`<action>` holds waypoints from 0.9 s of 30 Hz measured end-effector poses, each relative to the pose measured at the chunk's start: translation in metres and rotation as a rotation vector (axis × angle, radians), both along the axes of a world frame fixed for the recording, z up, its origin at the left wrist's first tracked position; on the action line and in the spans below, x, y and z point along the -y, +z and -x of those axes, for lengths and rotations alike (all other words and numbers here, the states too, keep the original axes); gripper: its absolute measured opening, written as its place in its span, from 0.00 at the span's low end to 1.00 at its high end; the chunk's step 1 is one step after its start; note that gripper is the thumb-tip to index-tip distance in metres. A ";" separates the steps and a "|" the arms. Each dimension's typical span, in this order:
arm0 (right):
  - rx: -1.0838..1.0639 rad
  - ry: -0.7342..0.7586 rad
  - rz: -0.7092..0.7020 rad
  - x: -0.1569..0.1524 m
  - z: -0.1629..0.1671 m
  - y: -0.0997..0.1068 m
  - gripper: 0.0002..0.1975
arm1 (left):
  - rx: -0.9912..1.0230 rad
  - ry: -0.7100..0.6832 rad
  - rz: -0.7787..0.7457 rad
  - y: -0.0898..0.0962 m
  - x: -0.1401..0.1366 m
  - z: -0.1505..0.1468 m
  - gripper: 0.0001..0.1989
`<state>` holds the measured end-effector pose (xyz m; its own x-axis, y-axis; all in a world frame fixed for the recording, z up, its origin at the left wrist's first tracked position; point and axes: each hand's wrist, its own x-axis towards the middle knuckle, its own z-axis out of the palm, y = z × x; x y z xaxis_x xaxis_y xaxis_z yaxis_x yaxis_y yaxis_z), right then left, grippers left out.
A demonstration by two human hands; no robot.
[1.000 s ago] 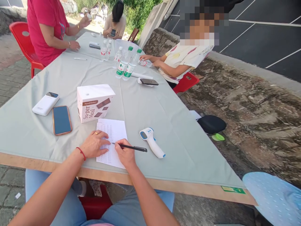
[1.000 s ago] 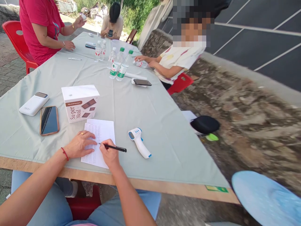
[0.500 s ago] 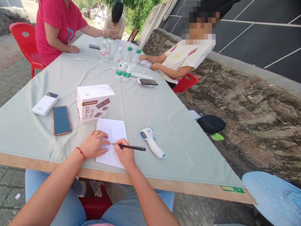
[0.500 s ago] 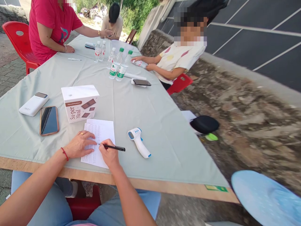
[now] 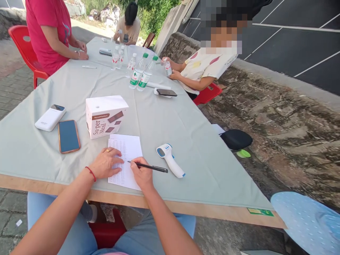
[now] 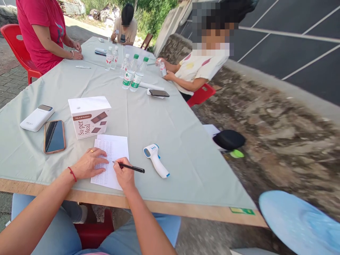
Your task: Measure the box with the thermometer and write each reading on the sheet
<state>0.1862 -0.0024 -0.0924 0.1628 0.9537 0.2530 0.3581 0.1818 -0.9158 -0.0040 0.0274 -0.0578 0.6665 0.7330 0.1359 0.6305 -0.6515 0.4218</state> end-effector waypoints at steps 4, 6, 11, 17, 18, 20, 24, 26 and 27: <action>0.006 0.005 0.021 0.001 0.000 -0.001 0.10 | 0.006 -0.001 0.008 0.000 0.000 0.000 0.12; 0.012 0.005 0.026 0.000 0.000 -0.001 0.10 | 0.004 0.002 0.012 0.001 0.000 -0.001 0.12; 0.028 0.010 0.019 -0.001 0.001 0.000 0.10 | 0.004 -0.005 -0.003 0.000 0.000 -0.001 0.12; 0.035 0.010 0.023 -0.002 0.001 -0.001 0.10 | 0.006 -0.003 -0.006 -0.001 0.000 0.000 0.12; 0.032 0.012 0.025 -0.002 0.001 -0.001 0.10 | 0.006 -0.004 -0.008 -0.001 0.000 0.000 0.12; 0.025 0.016 0.028 -0.002 0.001 -0.001 0.10 | 0.005 -0.004 -0.013 -0.001 0.000 0.000 0.12; 0.023 0.003 0.021 -0.002 0.002 -0.001 0.10 | 0.000 -0.002 -0.009 -0.001 -0.001 -0.001 0.12; 0.017 -0.007 0.019 -0.001 0.001 -0.001 0.10 | -0.004 -0.001 -0.004 0.000 -0.001 -0.001 0.12; 0.014 -0.010 0.019 -0.001 0.001 -0.001 0.10 | -0.006 0.001 -0.002 0.000 -0.001 -0.001 0.12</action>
<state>0.1855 -0.0014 -0.0934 0.1685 0.9567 0.2375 0.3723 0.1613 -0.9140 -0.0032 0.0281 -0.0575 0.6668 0.7332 0.1335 0.6335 -0.6519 0.4168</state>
